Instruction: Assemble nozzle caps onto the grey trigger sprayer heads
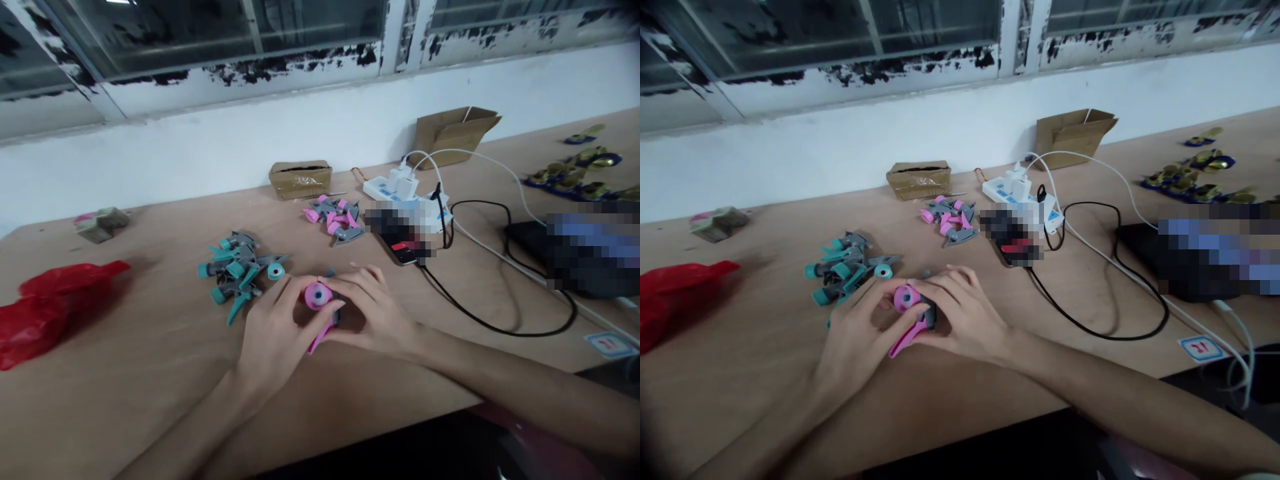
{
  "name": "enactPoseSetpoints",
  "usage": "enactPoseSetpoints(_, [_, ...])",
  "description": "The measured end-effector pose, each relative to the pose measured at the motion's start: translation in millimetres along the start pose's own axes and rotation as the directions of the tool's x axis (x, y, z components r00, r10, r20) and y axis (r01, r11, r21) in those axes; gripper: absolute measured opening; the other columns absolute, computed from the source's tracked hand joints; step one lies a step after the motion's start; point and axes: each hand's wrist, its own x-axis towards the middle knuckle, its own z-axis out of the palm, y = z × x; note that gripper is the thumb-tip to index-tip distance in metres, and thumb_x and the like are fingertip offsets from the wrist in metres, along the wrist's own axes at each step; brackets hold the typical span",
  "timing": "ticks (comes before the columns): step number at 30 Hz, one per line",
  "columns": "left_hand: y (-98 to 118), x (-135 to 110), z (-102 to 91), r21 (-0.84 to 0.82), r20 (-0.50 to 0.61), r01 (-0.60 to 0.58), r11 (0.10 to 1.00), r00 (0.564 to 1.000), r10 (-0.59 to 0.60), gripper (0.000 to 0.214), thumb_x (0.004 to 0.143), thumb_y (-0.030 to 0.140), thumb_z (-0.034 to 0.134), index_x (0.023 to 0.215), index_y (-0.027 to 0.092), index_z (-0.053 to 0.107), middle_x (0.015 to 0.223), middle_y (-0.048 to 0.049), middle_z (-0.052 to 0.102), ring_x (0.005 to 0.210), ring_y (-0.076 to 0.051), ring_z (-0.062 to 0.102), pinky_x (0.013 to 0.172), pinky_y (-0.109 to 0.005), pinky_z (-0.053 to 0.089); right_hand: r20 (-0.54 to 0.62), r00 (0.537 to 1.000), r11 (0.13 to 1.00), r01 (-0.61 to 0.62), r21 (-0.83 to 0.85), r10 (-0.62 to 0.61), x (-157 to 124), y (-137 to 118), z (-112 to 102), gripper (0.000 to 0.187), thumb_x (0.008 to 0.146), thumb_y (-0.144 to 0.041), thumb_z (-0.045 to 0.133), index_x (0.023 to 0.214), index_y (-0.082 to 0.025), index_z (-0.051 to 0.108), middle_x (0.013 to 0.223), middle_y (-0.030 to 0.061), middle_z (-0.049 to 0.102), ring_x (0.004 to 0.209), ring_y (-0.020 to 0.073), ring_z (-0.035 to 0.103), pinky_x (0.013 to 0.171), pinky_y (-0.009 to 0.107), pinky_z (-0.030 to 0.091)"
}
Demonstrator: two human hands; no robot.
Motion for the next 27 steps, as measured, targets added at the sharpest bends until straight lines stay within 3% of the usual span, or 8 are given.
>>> enactPoseSetpoints(4, [-15.7, -8.4, 8.7, -0.197, 0.052, 0.056, 0.979, 0.998, -0.047, 0.025, 0.081, 0.036, 0.059, 0.102, 0.023, 0.059, 0.099, -0.0016, 0.064, 0.085, -0.017, 0.060, 0.075, -0.028, 0.049, 0.072, 0.996, 0.999, -0.045, 0.016, 0.044, -2.2, -0.4, 5.9, 0.057, 0.076, -0.046, 0.059, 0.125, -0.021, 0.042, 0.109, 0.0069, 0.062, 0.102, 0.0201, 0.056, 0.102, 0.045, 0.023])
enactPoseSetpoints(9, [-31.1, -6.2, 6.2, -0.388, 0.136, 0.141, 0.911, 0.986, -0.094, 0.022, 0.091, 0.030, 0.043, 0.102, 0.023, 0.062, 0.101, -0.0028, 0.065, 0.089, -0.017, 0.061, 0.073, -0.028, 0.051, 0.146, 0.989, 0.997, -0.020, 0.078, 0.008, 0.0, 4.6, 3.8, 0.069, 0.072, -0.050, 0.061, 0.130, -0.021, 0.038, 0.110, 0.0073, 0.062, 0.102, 0.0211, 0.057, 0.104, 0.049, 0.022])
enactPoseSetpoints(16, [-33.4, -8.0, 13.3, -0.630, 0.282, 0.262, 0.731, 0.954, -0.098, 0.016, 0.083, 0.026, 0.055, 0.097, 0.019, 0.059, 0.083, -0.0026, 0.063, 0.072, -0.014, 0.060, 0.063, -0.026, 0.052, 0.164, 0.982, 0.993, 0.085, 0.084, -0.098, -0.5, 3.6, -1.1, 0.084, 0.073, -0.045, 0.060, 0.141, -0.017, 0.020, 0.119, 0.0108, 0.057, 0.111, 0.0229, 0.051, 0.106, 0.050, 0.022])
enactPoseSetpoints(21, [-30.4, -11.1, 20.6, -0.640, 0.359, 0.286, 0.713, 0.932, -0.052, 0.013, 0.082, 0.023, 0.056, 0.094, 0.018, 0.057, 0.087, -0.0040, 0.065, 0.079, -0.015, 0.062, 0.071, -0.028, 0.051, 0.151, 0.980, 0.992, 0.126, 0.029, -0.129, -2.0, 6.0, 2.8, 0.058, 0.083, -0.031, 0.054, 0.136, -0.023, 0.032, 0.109, 0.0049, 0.063, 0.101, 0.0176, 0.057, 0.105, 0.047, 0.025])
enactPoseSetpoints(27, [-33.1, -9.7, 18.2, -0.532, 0.388, 0.256, 0.807, 0.921, -0.036, 0.017, 0.077, 0.025, 0.062, 0.093, 0.019, 0.060, 0.085, -0.0017, 0.067, 0.076, -0.015, 0.062, 0.067, -0.026, 0.049, 0.226, 0.968, 0.994, 0.113, 0.006, -0.112, -4.1, 10.7, 5.1, 0.054, 0.085, -0.036, 0.053, 0.135, -0.025, 0.035, 0.102, 0.0029, 0.066, 0.094, 0.0173, 0.060, 0.106, 0.050, 0.019])
